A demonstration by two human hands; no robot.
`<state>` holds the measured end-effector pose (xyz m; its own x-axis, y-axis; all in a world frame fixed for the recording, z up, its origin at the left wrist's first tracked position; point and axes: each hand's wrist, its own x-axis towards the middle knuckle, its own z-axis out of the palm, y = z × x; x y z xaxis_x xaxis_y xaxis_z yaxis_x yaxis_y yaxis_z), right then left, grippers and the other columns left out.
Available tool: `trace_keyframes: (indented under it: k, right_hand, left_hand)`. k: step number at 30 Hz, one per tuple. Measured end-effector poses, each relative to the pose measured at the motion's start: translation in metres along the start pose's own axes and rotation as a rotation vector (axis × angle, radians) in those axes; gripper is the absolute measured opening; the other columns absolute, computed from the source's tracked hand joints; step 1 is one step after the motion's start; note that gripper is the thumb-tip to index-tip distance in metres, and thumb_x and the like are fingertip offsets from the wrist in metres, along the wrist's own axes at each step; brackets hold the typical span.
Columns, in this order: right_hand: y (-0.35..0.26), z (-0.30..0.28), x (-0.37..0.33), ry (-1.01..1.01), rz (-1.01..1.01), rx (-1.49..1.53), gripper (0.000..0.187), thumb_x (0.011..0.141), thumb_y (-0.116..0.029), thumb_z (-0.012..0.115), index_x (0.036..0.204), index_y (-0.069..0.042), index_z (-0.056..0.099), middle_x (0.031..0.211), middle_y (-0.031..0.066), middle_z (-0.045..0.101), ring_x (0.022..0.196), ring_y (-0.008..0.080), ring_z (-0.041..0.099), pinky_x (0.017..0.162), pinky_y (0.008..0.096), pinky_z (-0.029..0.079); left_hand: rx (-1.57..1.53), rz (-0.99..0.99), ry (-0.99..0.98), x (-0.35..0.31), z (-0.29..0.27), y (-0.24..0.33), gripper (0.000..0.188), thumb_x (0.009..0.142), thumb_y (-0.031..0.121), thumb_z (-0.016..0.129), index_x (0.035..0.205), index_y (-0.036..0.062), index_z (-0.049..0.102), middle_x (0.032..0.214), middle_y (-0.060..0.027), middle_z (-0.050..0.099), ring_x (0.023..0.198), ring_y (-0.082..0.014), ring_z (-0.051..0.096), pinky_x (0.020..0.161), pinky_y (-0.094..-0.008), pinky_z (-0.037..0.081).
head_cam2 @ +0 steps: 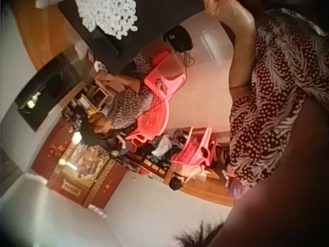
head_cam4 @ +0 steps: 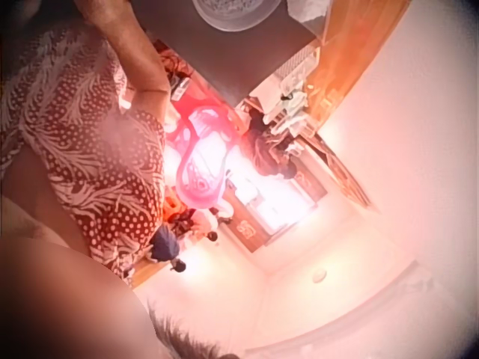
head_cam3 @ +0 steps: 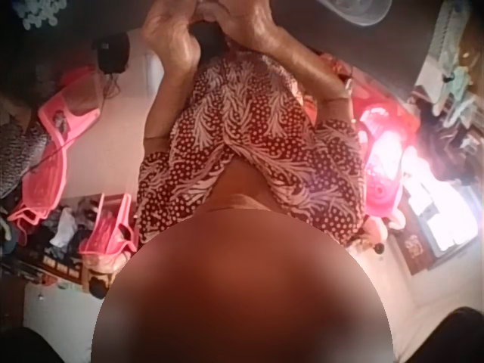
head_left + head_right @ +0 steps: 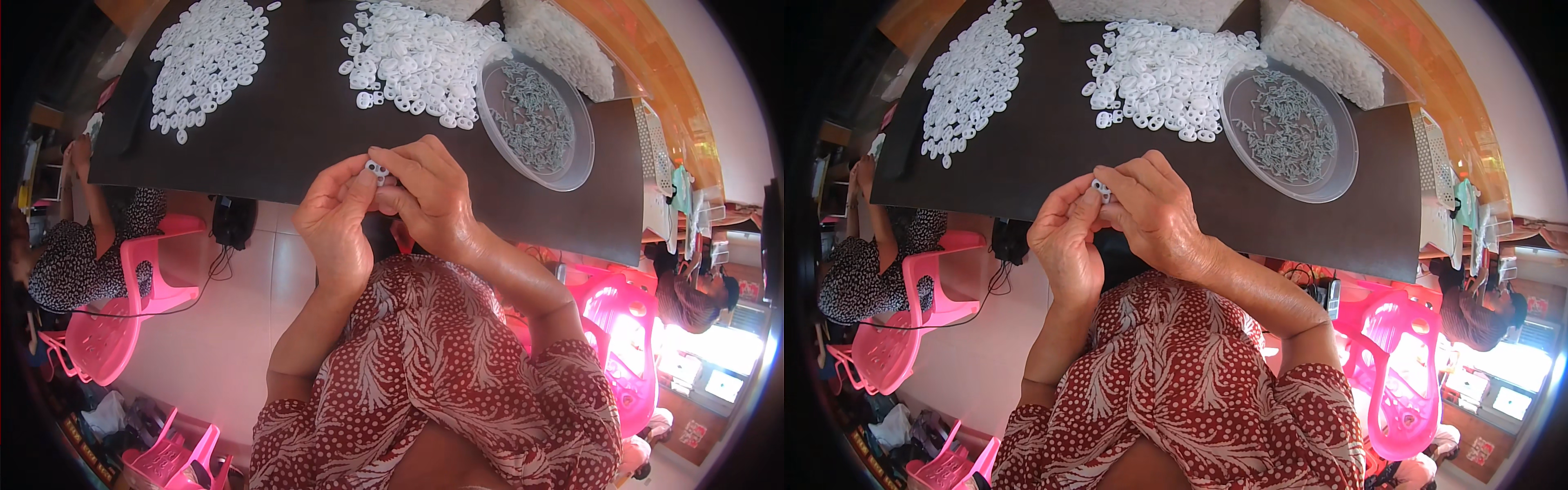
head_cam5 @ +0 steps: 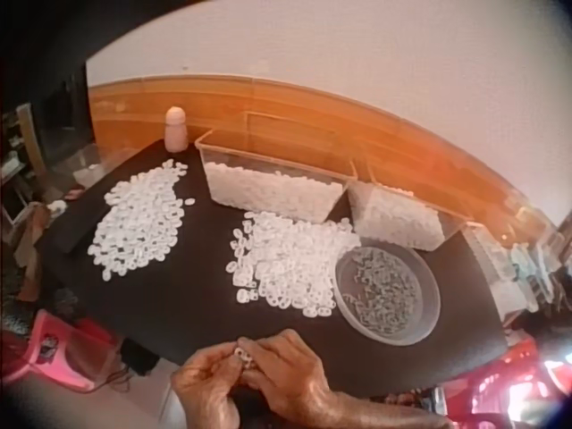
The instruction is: Assembling small plastic buckles by inserting metal pins into them at a workspace.
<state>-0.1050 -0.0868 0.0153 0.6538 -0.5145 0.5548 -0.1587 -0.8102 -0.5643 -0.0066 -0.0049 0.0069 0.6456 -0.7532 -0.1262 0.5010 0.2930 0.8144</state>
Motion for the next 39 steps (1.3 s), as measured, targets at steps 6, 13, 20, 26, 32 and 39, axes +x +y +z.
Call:
trace_keyframes:
  k: [6,13,20,26,32,39]
  right_hand:
    - [0.0,0.001,0.0,0.054,-0.035,-0.006,0.04,0.066,-0.002,0.07,0.105,0.003,0.062,0.085,0.0114,0.061,0.073,0.0267,0.055,0.064,0.0346,0.047]
    - [0.001,-0.001,0.003,0.086,-0.124,-0.049,0.036,0.065,-0.001,0.071,0.099,0.005,0.062,0.081,0.0116,0.063,0.067,0.026,0.055,0.059,0.0342,0.047]
    - [0.004,-0.003,0.004,0.087,-0.197,-0.108,0.037,0.063,-0.001,0.072,0.098,0.007,0.062,0.082,0.0125,0.063,0.067,0.0266,0.055,0.058,0.0338,0.047]
    - [0.003,-0.006,0.004,0.085,-0.161,-0.03,0.039,0.063,-0.003,0.074,0.099,0.006,0.063,0.081,0.012,0.063,0.066,0.0251,0.054,0.058,0.033,0.046]
    - [0.0,-0.004,0.003,0.109,-0.111,0.098,0.037,0.066,-0.005,0.074,0.099,0.006,0.064,0.081,0.0117,0.063,0.065,0.0244,0.054,0.057,0.0321,0.045]
    - [-0.005,-0.002,0.004,0.144,-0.198,0.067,0.041,0.059,-0.003,0.077,0.097,0.004,0.061,0.079,0.0105,0.061,0.066,0.0241,0.055,0.055,0.0313,0.046]
  left_hand:
    - [0.019,-0.018,0.007,0.001,0.0,0.003,0.013,0.087,-0.002,0.059,0.099,-0.0065,0.062,0.077,-0.0061,0.063,0.063,-0.0101,0.058,0.061,-0.0219,0.047]
    - [0.075,-0.031,-0.012,0.003,-0.003,0.002,0.013,0.086,-0.001,0.06,0.097,-0.0062,0.063,0.08,-0.005,0.064,0.067,-0.0083,0.056,0.064,-0.0205,0.045]
    - [0.146,-0.011,-0.078,0.005,-0.003,0.005,0.015,0.089,0.002,0.058,0.099,-0.0078,0.063,0.082,-0.0068,0.065,0.069,-0.0099,0.058,0.067,-0.0218,0.047]
    - [0.125,0.043,-0.177,0.005,-0.011,0.005,0.017,0.089,0.004,0.06,0.104,-0.0061,0.063,0.089,-0.0051,0.063,0.075,-0.0085,0.055,0.07,-0.0216,0.045]
    - [0.175,0.271,-0.222,0.003,-0.013,-0.001,0.029,0.09,0.008,0.062,0.115,-0.0059,0.061,0.092,-0.0028,0.061,0.08,-0.0073,0.05,0.073,-0.0206,0.041]
    - [0.179,0.392,-0.25,0.0,-0.021,-0.011,0.029,0.09,0.014,0.063,0.111,-0.0056,0.062,0.088,-0.002,0.058,0.08,-0.0079,0.049,0.074,-0.0215,0.041]
